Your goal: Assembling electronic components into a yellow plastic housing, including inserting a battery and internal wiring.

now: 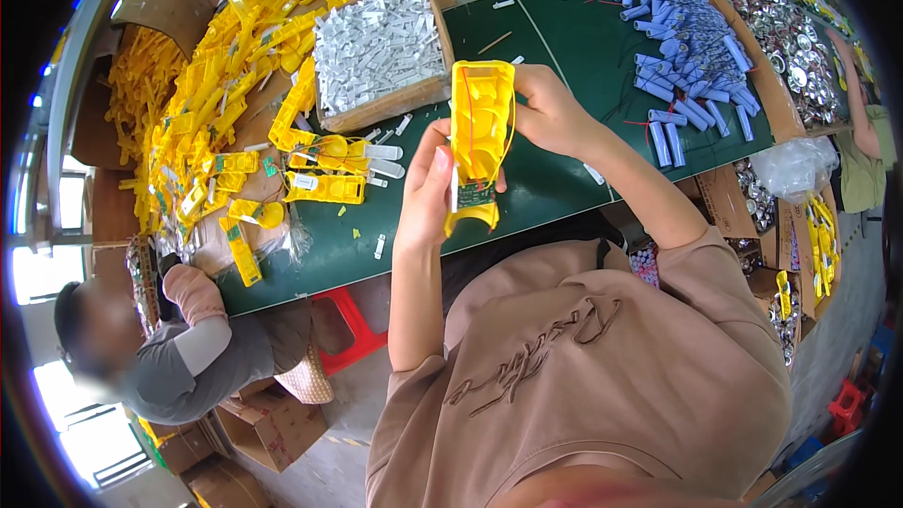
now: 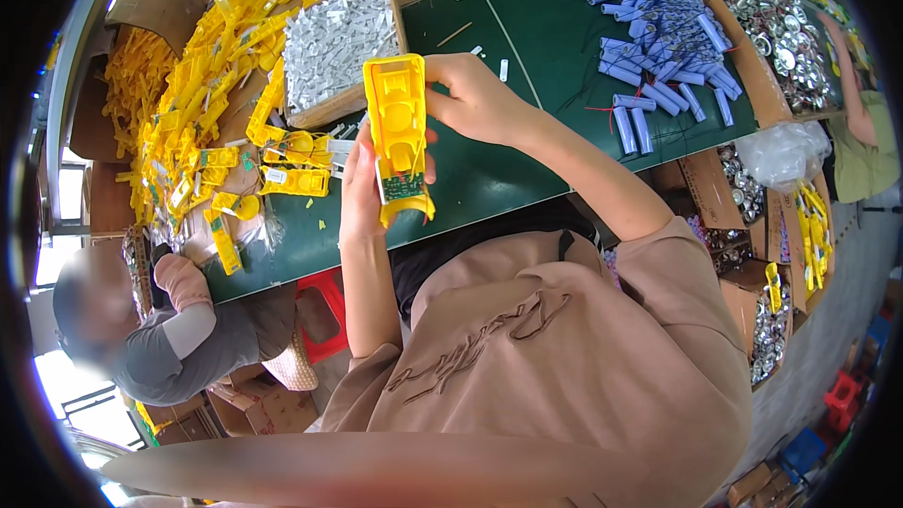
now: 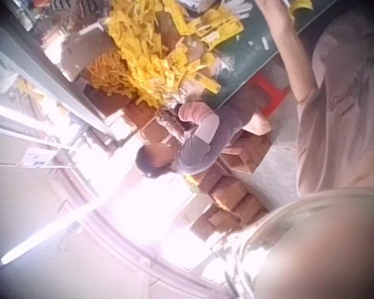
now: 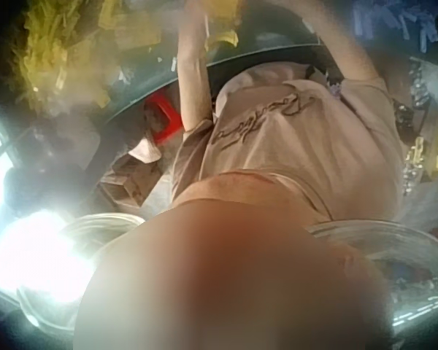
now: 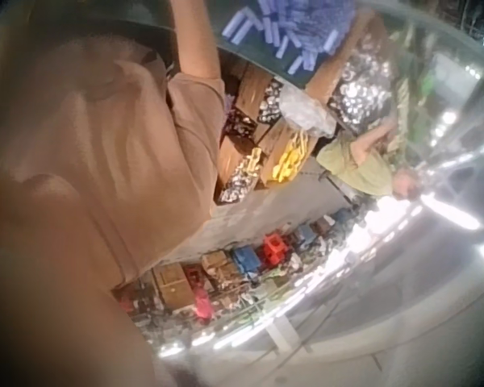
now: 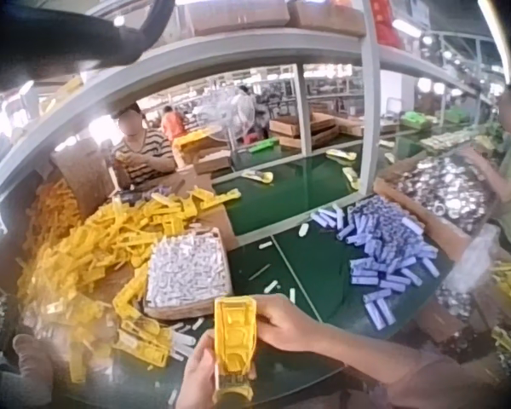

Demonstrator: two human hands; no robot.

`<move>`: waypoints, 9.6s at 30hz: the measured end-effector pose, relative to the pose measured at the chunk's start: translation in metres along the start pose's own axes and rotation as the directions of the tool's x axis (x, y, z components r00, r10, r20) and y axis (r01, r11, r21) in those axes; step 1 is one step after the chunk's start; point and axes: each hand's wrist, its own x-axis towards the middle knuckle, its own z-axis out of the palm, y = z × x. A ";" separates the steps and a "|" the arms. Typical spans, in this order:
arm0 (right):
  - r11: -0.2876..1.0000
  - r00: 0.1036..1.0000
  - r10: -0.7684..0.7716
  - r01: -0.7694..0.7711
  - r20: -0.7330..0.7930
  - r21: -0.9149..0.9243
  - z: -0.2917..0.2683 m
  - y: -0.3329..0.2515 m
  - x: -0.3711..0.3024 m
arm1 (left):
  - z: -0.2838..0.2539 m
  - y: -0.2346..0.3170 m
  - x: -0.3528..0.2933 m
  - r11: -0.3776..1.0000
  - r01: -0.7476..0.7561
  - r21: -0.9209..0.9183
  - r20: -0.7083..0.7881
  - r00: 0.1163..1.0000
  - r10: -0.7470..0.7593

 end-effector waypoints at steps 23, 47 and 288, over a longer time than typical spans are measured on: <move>0.812 0.968 0.231 -0.248 0.099 0.528 0.022 0.026 0.002 | -0.003 -0.003 -0.001 0.984 -0.116 0.136 -0.381 0.911 0.160; 0.805 0.820 -0.418 0.135 -0.391 -0.578 0.079 0.006 0.016 | -0.005 -0.003 0.018 0.933 -0.199 0.300 -0.546 0.766 0.339; 0.796 0.673 0.093 -0.493 0.734 0.352 0.088 0.007 0.174 | -0.143 0.099 -0.009 0.858 -0.176 0.483 -0.371 0.846 0.383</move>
